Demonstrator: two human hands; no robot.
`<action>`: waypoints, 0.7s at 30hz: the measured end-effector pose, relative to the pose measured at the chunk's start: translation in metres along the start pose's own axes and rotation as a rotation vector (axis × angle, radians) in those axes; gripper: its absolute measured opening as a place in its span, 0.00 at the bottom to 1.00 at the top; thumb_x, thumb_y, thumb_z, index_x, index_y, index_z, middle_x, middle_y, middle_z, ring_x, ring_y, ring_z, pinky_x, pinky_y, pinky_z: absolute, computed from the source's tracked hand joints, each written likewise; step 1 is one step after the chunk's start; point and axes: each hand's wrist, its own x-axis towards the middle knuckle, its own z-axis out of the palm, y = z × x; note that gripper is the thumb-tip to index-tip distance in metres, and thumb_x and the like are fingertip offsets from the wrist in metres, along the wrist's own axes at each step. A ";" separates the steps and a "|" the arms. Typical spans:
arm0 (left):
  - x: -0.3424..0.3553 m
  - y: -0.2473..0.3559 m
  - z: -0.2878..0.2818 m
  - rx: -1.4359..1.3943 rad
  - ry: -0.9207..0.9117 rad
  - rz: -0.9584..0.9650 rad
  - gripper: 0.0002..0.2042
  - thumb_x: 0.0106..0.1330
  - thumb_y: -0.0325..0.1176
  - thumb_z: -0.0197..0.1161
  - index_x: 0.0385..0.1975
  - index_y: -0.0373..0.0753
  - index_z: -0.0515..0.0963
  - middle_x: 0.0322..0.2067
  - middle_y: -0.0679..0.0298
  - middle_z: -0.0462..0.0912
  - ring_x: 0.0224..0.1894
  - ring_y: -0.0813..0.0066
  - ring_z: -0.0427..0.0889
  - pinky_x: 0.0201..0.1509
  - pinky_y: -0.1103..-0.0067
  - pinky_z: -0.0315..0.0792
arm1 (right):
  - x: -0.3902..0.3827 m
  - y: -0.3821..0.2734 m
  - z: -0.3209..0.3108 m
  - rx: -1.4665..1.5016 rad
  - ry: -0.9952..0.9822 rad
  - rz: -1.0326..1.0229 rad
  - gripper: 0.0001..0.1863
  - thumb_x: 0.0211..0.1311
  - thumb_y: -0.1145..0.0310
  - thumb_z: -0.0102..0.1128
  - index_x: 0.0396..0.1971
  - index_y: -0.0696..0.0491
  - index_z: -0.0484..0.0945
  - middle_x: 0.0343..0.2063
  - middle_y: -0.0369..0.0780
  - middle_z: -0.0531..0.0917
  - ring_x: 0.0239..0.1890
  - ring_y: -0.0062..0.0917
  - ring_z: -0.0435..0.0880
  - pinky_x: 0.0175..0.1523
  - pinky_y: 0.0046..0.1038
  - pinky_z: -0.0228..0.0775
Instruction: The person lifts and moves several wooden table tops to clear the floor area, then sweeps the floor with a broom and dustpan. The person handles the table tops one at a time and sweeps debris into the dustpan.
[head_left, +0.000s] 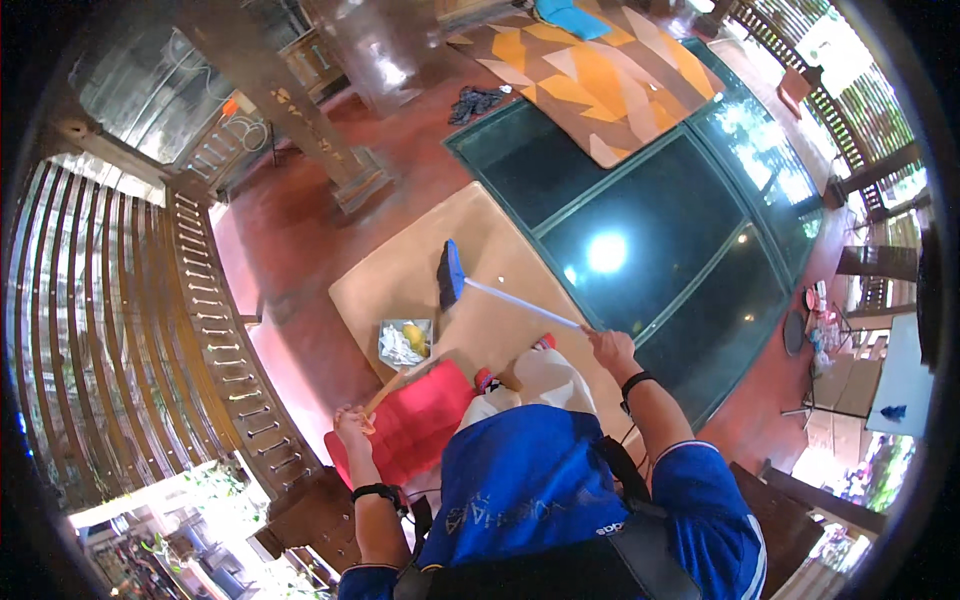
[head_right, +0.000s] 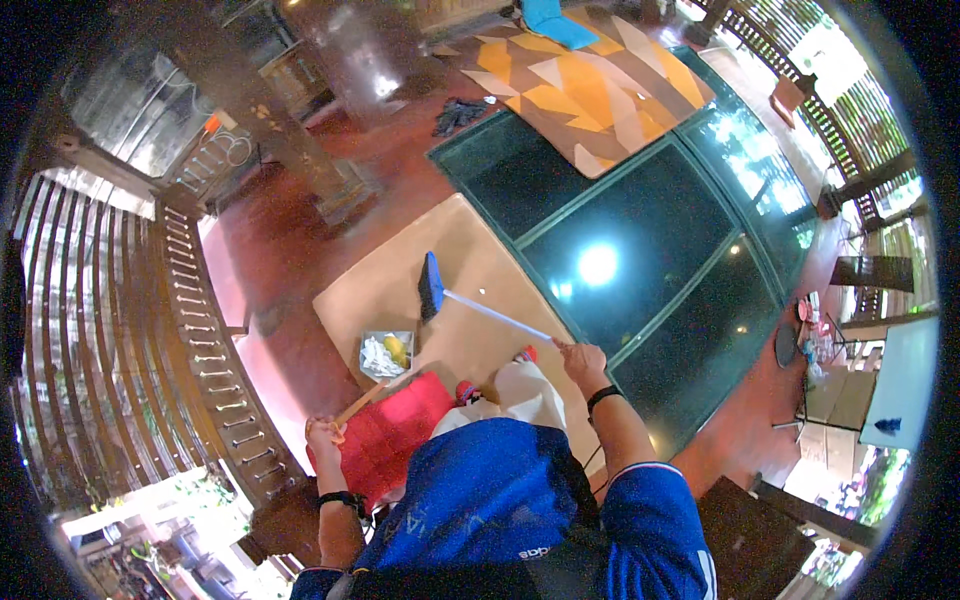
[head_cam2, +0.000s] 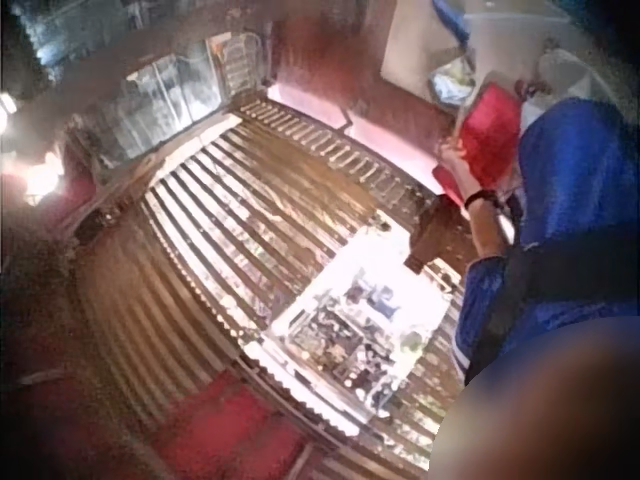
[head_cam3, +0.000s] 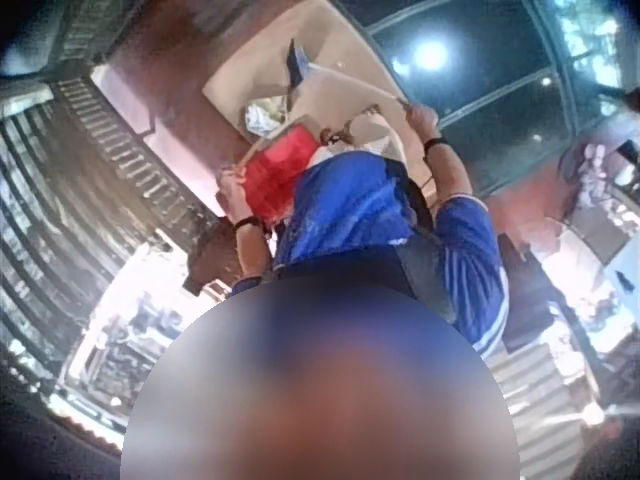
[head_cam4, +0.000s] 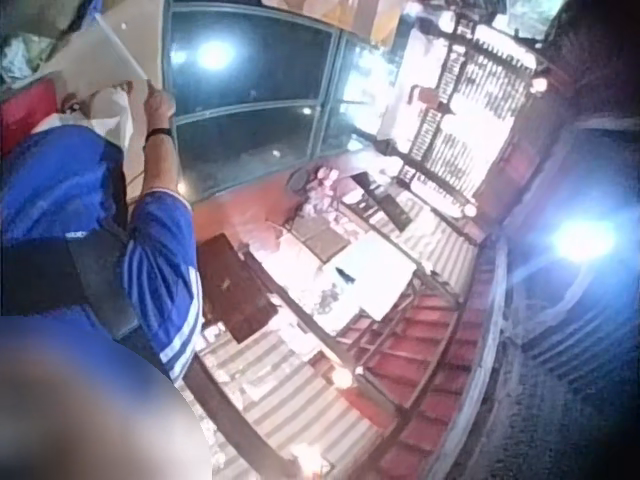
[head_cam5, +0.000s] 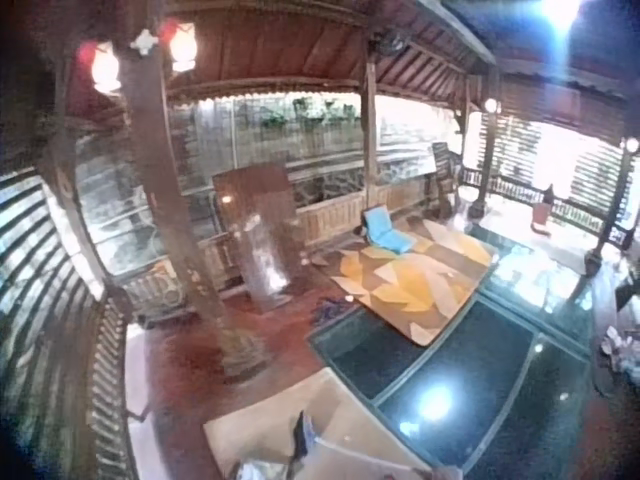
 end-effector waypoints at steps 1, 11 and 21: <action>0.001 -0.001 0.006 0.013 -0.008 -0.007 0.17 0.50 0.25 0.52 0.43 0.42 0.67 0.36 0.58 0.76 0.31 0.69 0.76 0.46 0.53 0.76 | 0.002 0.016 0.006 -0.007 0.021 0.019 0.27 0.67 0.65 0.44 0.62 0.20 0.64 0.34 0.40 0.85 0.35 0.36 0.86 0.37 0.37 0.79; 0.017 0.018 0.094 0.046 -0.014 -0.018 0.18 0.50 0.26 0.49 0.44 0.44 0.65 0.43 0.55 0.74 0.44 0.59 0.76 0.48 0.51 0.76 | -0.047 0.167 -0.013 -0.019 0.074 0.265 0.23 0.67 0.60 0.48 0.60 0.22 0.67 0.28 0.41 0.84 0.31 0.37 0.85 0.34 0.39 0.77; 0.031 0.051 0.183 0.084 -0.056 -0.013 0.18 0.52 0.26 0.48 0.46 0.43 0.63 0.46 0.55 0.71 0.49 0.57 0.72 0.52 0.55 0.77 | -0.048 0.238 -0.034 0.155 0.103 0.282 0.21 0.68 0.58 0.46 0.59 0.22 0.68 0.28 0.45 0.83 0.32 0.43 0.84 0.36 0.43 0.76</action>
